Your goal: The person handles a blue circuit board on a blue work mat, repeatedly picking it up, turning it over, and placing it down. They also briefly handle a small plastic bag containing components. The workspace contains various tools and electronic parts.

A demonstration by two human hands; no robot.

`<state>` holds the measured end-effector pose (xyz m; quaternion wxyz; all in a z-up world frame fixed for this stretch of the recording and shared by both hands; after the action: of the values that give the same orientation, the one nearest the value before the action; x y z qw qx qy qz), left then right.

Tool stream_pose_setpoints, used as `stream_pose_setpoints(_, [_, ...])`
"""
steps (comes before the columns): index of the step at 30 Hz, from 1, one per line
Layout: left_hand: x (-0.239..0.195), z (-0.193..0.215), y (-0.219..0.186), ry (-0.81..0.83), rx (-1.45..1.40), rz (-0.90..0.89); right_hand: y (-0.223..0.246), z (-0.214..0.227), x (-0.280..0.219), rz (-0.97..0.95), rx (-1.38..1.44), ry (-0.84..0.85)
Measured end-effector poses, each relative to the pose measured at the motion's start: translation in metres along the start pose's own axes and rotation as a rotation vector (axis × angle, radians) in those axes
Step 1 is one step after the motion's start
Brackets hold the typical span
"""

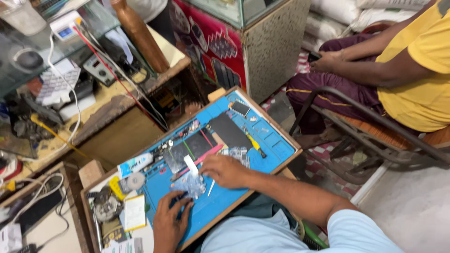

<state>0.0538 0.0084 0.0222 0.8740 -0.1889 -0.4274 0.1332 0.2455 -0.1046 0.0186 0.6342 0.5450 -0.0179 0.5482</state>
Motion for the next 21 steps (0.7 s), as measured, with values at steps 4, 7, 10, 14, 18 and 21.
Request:
stream_pose_setpoints(4, [-0.001, -0.008, 0.001, -0.008, 0.026, -0.051, 0.013, 0.000, -0.003, 0.078, -0.035, 0.063])
stream_pose_setpoints(7, [-0.004, -0.012, 0.005, 0.034, 0.071, -0.048, 0.014, -0.002, -0.003, 0.100, -0.049, 0.062])
stream_pose_setpoints(10, [-0.007, -0.011, 0.003, 0.000, 0.078, -0.110, 0.012, -0.003, -0.004, 0.102, -0.056, 0.076])
stream_pose_setpoints(14, [-0.006, -0.012, 0.000, 0.035, 0.109, -0.106, 0.012, -0.003, -0.004, 0.107, -0.041, 0.078])
stream_pose_setpoints(18, [-0.002, -0.011, -0.003, 0.061, 0.130, -0.059, 0.014, -0.003, -0.003, 0.104, -0.047, 0.087])
stream_pose_setpoints(21, [0.002, -0.008, -0.006, 0.040, 0.107, -0.050, 0.015, -0.003, -0.002, 0.104, -0.050, 0.091])
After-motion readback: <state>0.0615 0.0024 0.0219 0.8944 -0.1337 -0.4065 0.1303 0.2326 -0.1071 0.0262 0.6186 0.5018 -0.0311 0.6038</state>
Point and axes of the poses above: each hand's wrist, its own x-axis towards the middle knuckle, its own z-axis out of the back of the hand, y = z × x, the point moved 5 cm from there along x, towards the middle knuckle, and after that the axes turned 14 degrees about -y, right-handed, at the moved point
